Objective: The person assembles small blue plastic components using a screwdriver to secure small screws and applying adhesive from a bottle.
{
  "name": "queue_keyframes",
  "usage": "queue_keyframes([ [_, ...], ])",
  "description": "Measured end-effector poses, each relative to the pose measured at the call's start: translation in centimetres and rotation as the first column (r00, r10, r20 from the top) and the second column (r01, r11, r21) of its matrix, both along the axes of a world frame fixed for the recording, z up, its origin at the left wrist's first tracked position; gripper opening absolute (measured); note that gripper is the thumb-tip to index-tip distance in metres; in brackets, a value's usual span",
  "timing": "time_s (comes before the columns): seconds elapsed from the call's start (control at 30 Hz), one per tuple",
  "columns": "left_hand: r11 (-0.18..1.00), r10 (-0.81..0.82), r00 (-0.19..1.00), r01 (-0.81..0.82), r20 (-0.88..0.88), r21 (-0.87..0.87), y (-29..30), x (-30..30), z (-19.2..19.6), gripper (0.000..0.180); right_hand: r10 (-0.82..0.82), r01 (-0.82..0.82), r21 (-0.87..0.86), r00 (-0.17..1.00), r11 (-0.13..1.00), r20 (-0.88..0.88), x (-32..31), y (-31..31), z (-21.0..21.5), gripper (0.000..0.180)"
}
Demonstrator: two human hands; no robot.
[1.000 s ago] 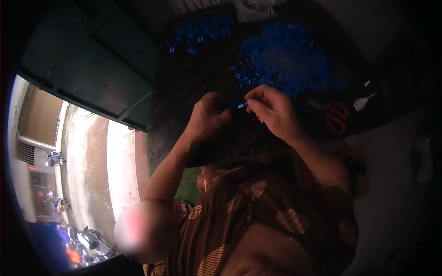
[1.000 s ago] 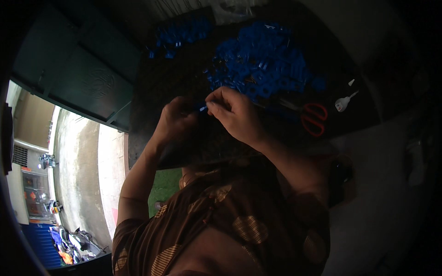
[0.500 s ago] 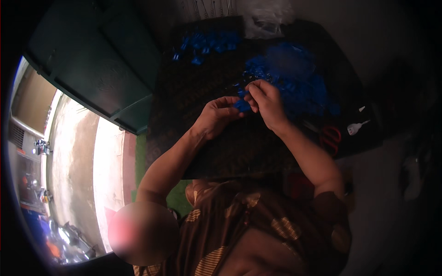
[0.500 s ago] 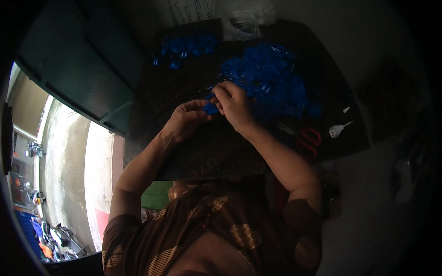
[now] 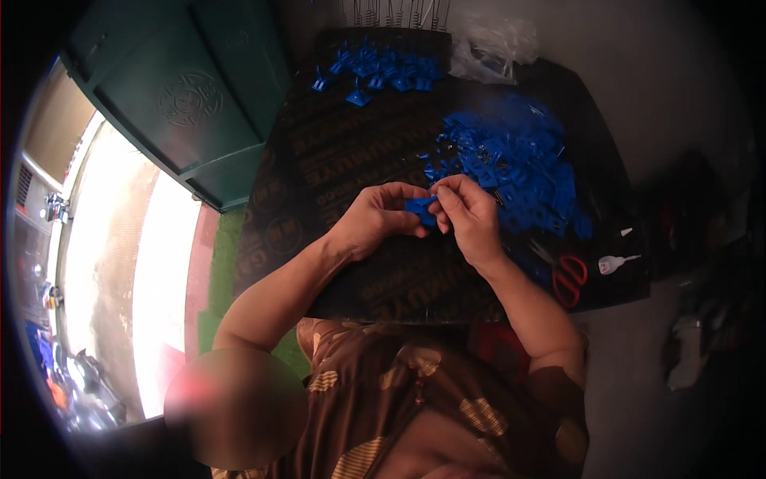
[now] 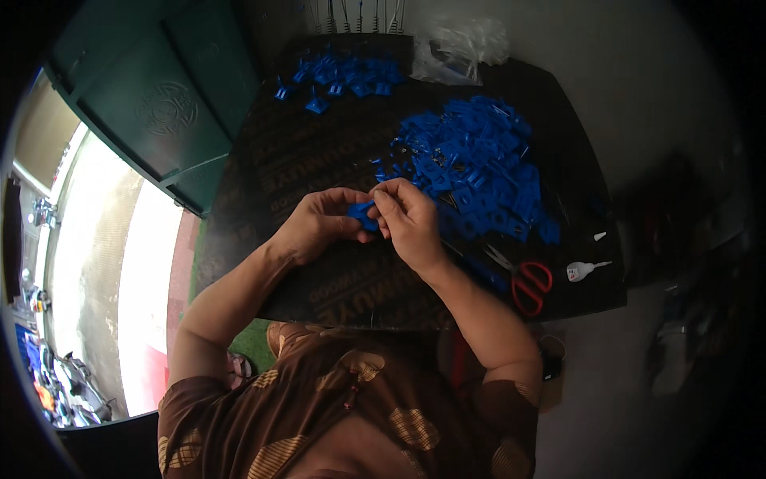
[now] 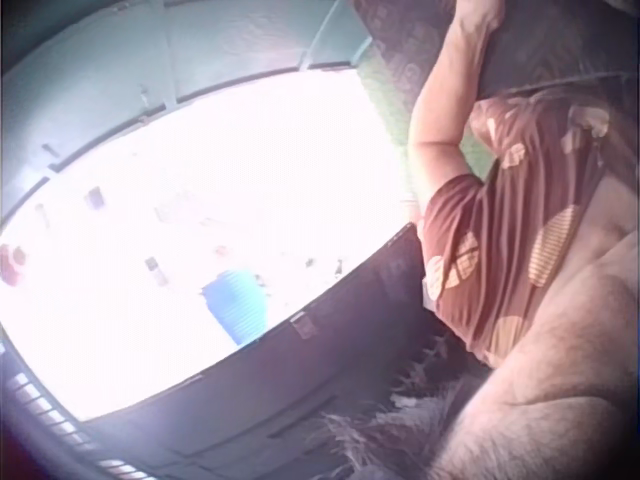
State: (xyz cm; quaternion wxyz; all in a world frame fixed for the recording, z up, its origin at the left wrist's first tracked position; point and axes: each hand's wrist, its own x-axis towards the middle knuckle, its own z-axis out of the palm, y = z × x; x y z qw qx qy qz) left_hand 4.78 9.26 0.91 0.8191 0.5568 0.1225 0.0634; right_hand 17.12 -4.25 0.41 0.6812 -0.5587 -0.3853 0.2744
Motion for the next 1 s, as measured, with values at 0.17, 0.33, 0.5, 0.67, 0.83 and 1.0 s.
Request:
queue_keyframes([
  [0.17,1.000,0.020,1.000,-0.020,0.007,0.022,-0.6,-0.6,0.1,0.041,-0.156,0.153,0.028,0.959,0.988,0.238,0.2,-0.7,-0.1,0.009],
  [0.33,0.998,0.037,0.999,-0.036,-0.010,0.041,-0.5,-0.7,0.3,0.044,-0.128,0.132,0.008,0.941,0.991,0.313,-0.2,-0.7,0.7,0.004],
  [0.5,0.999,0.010,0.999,-0.008,-0.033,0.051,-0.2,-0.5,0.5,0.037,-0.095,0.116,-0.076,0.966,0.990,0.241,0.0,-0.5,0.6,0.002],
  [0.67,1.000,-0.006,0.999,0.005,-0.036,-0.030,-0.3,-0.6,0.3,0.036,-0.119,0.136,-0.029,0.938,0.990,0.326,0.1,-0.3,0.3,0.002],
  [0.83,1.000,0.003,0.999,-0.004,-0.033,-0.021,-0.6,-0.6,0.0,0.035,-0.133,0.144,0.003,0.905,0.990,0.404,0.2,-0.5,-0.1,0.001],
  [1.0,0.999,0.027,0.997,-0.025,-0.072,0.039,-0.7,-0.6,-0.2,0.030,-0.150,0.174,-0.011,0.877,0.985,0.456,0.0,-0.6,-0.1,0.002],
])
